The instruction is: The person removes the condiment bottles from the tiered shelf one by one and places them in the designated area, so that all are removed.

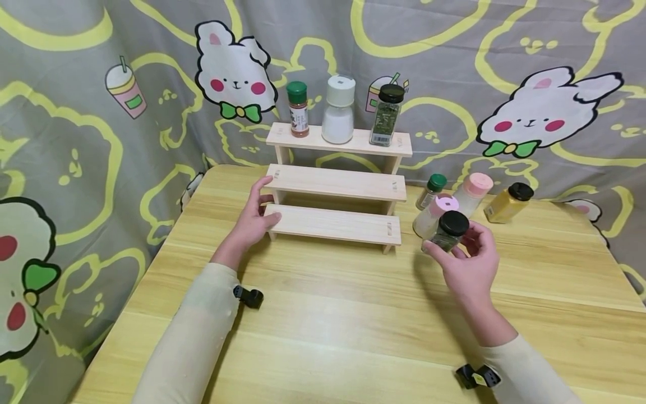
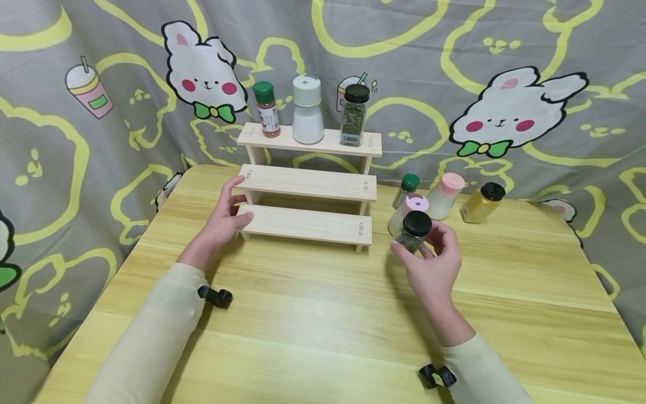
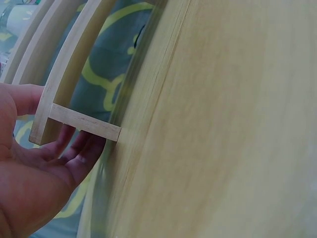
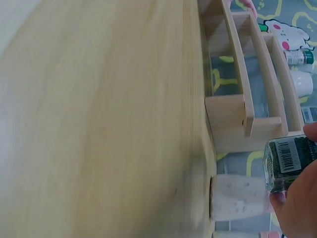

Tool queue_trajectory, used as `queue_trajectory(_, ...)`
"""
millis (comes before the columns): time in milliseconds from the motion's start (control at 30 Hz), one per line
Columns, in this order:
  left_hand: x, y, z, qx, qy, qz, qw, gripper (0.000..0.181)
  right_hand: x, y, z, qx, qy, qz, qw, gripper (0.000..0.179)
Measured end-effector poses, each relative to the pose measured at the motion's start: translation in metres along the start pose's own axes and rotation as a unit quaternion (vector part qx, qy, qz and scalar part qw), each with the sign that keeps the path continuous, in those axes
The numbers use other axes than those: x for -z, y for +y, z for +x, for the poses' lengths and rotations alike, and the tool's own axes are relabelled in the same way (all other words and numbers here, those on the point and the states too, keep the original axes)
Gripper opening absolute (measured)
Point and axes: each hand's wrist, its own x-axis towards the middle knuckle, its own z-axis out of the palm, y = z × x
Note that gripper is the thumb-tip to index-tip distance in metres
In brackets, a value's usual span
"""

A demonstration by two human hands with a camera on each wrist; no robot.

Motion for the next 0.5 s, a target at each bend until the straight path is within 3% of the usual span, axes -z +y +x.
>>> queue_trajectory(500, 0.001, 0.0, 0.0, 0.017, 0.0, 0.0, 0.9999, 0.084, 0.03, 0.023, 0.027, -0.001, 0.051, -0.022, 0.9984, 0.064)
